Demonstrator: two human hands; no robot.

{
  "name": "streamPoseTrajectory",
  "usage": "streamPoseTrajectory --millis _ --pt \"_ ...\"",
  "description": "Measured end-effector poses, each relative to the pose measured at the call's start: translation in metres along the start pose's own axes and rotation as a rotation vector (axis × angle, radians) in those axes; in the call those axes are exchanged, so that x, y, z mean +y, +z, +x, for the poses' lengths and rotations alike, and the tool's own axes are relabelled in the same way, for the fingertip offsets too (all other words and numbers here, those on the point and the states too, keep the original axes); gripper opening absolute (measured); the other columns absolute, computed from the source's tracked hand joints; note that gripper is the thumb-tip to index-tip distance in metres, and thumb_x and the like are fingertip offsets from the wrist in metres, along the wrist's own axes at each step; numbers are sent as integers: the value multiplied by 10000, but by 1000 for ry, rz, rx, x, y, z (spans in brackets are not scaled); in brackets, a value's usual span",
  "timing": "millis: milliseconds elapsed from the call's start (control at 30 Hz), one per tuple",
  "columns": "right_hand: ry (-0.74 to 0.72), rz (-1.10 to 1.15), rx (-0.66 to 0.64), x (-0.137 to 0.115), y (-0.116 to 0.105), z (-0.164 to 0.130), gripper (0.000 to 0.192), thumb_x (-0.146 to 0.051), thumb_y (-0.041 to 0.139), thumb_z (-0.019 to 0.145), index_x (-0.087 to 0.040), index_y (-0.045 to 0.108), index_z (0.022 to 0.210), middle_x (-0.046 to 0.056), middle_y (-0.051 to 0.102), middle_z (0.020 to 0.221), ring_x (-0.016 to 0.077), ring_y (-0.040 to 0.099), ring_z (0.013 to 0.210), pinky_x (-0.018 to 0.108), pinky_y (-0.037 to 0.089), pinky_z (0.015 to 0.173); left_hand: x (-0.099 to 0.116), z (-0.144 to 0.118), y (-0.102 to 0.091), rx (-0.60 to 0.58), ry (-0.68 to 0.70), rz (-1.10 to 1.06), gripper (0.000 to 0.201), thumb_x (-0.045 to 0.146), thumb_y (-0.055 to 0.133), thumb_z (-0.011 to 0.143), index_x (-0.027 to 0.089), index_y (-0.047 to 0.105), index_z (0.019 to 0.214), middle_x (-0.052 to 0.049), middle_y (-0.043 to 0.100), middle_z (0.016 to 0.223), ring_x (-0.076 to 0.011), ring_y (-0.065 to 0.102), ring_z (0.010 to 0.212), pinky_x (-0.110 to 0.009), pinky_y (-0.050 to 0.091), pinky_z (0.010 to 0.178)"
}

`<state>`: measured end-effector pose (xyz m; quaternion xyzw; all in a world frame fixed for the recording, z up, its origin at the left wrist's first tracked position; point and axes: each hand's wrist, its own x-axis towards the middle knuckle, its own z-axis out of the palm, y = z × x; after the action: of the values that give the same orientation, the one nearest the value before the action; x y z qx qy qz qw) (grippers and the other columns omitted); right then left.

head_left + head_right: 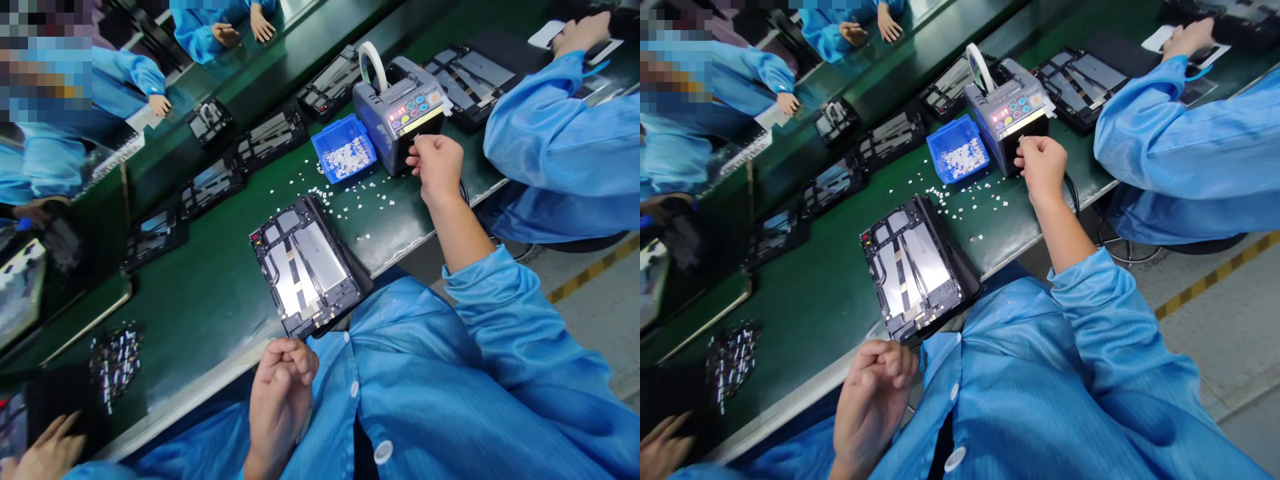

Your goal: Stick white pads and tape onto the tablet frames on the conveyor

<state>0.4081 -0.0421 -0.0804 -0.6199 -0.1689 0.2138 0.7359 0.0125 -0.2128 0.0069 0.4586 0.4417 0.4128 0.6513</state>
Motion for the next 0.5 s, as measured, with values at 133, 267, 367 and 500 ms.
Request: streamPoseTrajectory --millis 133,267,367,500 --pt "-185 -211 23 5 -4 4 118 -293 668 927 -208 650 848 5 686 770 163 718 733 309 602 700 -1 0 0 3 -6 -9 302 460 774 887 215 708 1051 20 516 715 -107 487 598 -236 482 574" --pt "-360 -413 41 15 -7 11 137 -355 648 937 -225 644 894 35 725 862 211 723 868 425 588 925 -1 0 0 -3 -11 -8 298 455 768 892 212 707 1054 18 520 718 -107 489 597 -237 479 571" --pt "-351 -463 31 21 -5 15 166 -370 559 975 -242 645 914 46 725 874 231 721 901 436 578 944 -2 -1 0 -8 -19 -11 294 455 761 898 214 706 1056 17 527 723 -109 495 603 -241 480 577" --pt "-320 -527 57 25 5 20 216 -338 482 1008 -250 628 875 67 704 867 268 715 1002 456 548 984 -3 -1 1 -6 -24 -10 296 455 763 900 213 703 1060 17 539 729 -108 490 600 -248 481 584"
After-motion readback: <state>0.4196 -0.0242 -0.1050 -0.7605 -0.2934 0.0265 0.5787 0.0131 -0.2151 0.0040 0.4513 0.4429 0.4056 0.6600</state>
